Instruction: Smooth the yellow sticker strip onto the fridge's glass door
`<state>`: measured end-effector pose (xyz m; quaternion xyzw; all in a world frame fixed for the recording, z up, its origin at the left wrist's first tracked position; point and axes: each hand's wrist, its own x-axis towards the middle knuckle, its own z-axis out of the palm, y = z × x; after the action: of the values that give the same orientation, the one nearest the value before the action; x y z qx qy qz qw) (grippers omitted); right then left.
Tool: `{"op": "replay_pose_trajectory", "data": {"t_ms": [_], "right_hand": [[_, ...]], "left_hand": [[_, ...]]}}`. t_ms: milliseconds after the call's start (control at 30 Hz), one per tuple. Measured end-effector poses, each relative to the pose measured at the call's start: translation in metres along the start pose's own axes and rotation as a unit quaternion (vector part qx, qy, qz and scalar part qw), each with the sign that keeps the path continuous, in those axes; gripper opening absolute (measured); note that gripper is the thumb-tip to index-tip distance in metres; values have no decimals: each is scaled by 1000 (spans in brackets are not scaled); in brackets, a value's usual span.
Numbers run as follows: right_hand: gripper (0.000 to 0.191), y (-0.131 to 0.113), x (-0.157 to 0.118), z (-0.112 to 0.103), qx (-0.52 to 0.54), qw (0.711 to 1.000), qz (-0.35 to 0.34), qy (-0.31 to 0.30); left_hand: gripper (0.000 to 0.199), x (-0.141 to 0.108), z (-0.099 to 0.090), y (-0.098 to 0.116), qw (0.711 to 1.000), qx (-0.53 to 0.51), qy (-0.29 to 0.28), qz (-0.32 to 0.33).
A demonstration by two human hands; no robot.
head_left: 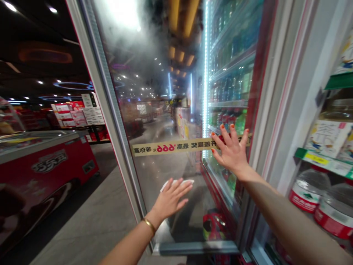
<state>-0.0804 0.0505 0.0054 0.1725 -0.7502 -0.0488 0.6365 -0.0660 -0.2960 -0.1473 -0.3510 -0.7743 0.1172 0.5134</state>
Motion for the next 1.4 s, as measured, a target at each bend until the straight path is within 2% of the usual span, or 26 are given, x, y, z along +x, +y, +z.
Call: {"op": "replay_pose_trajectory", "data": {"t_ms": [67,133,233,267,300,333,400,467,500,567,633,733,800,833,867,933,1000,1067,1100,1133,1200,1267,1300,1333,1367,1400], "right_hand": [[88,0,-1,0,-3,1000,3,0],[88,0,-2,-1,-12,1000,3,-5],[86,1,-3,-2,-20,1000,4,-13],[85,1,-3,-2,-21,1000,3,-12],[84,2,-3,-2,-21,1000,1,-7],[83,2,-3,-2,-20,1000,-2,0],[81,4,-4,-1,-19,1000,-4,9],[79,4,-4,-1,-18,1000,-3,10],[79,4,-4,-1,-18,1000,-2,10],[77,3,-3,-1,-17,1000,-4,14],[74,2,-2,-2,-18,1000,-8,22],[71,1,-2,-3,-26,1000,4,14],[71,1,-2,-4,-26,999,20,-2],[70,1,-3,-4,-22,999,26,-7],[70,2,-3,-5,-17,999,29,-10],[70,3,-3,-5,-10,1000,24,-4],[72,3,-4,-5,-13,1000,16,4],[75,3,-3,-4,-17,1000,6,13],[77,3,-3,-4,-16,1000,1,17],[79,3,-3,-4,-15,1000,-3,20],[82,2,-3,-4,-14,1000,-4,21],[84,1,-3,-4,-16,1000,4,13],[85,1,-3,-4,-15,1000,7,7],[86,2,-4,-4,-12,1000,9,2],[87,2,-4,-5,-7,1000,9,0],[87,2,-4,-5,-2,1000,7,-1]], "left_hand": [[73,-37,2,8,1000,8,6,-18],[82,-53,-3,-7,995,25,17,-95],[91,-35,-8,-37,959,25,32,-281],[92,-23,-7,-40,944,21,34,-326],[93,-14,-4,-36,941,19,35,-337],[93,-8,0,-27,952,18,33,-305],[85,-11,6,3,988,23,23,-154],[70,-32,8,33,1000,23,17,-6],[63,-45,6,41,999,21,19,32],[59,-64,-2,37,998,23,27,46],[67,-63,-12,7,999,33,31,-8],[87,-23,-20,-47,984,49,30,-169],[93,9,-18,-57,965,40,30,-258],[93,19,-15,-50,966,32,33,-253],[90,24,-12,-36,975,21,34,-216],[81,17,-6,6,996,-1,35,-79],[70,-6,-3,43,998,-19,35,48],[64,-24,-6,53,994,-26,32,104],[64,-25,-11,44,993,-26,28,111],[66,-19,-17,29,995,-23,22,96],[73,11,-31,-15,1000,-13,18,2],[81,52,-41,-51,980,-7,36,-193],[85,70,-42,-58,964,-14,55,-259],[87,81,-40,-56,954,-18,66,-293],[89,86,-35,-44,956,-21,67,-284],[89,82,-27,-23,971,-22,55,-231]]}}
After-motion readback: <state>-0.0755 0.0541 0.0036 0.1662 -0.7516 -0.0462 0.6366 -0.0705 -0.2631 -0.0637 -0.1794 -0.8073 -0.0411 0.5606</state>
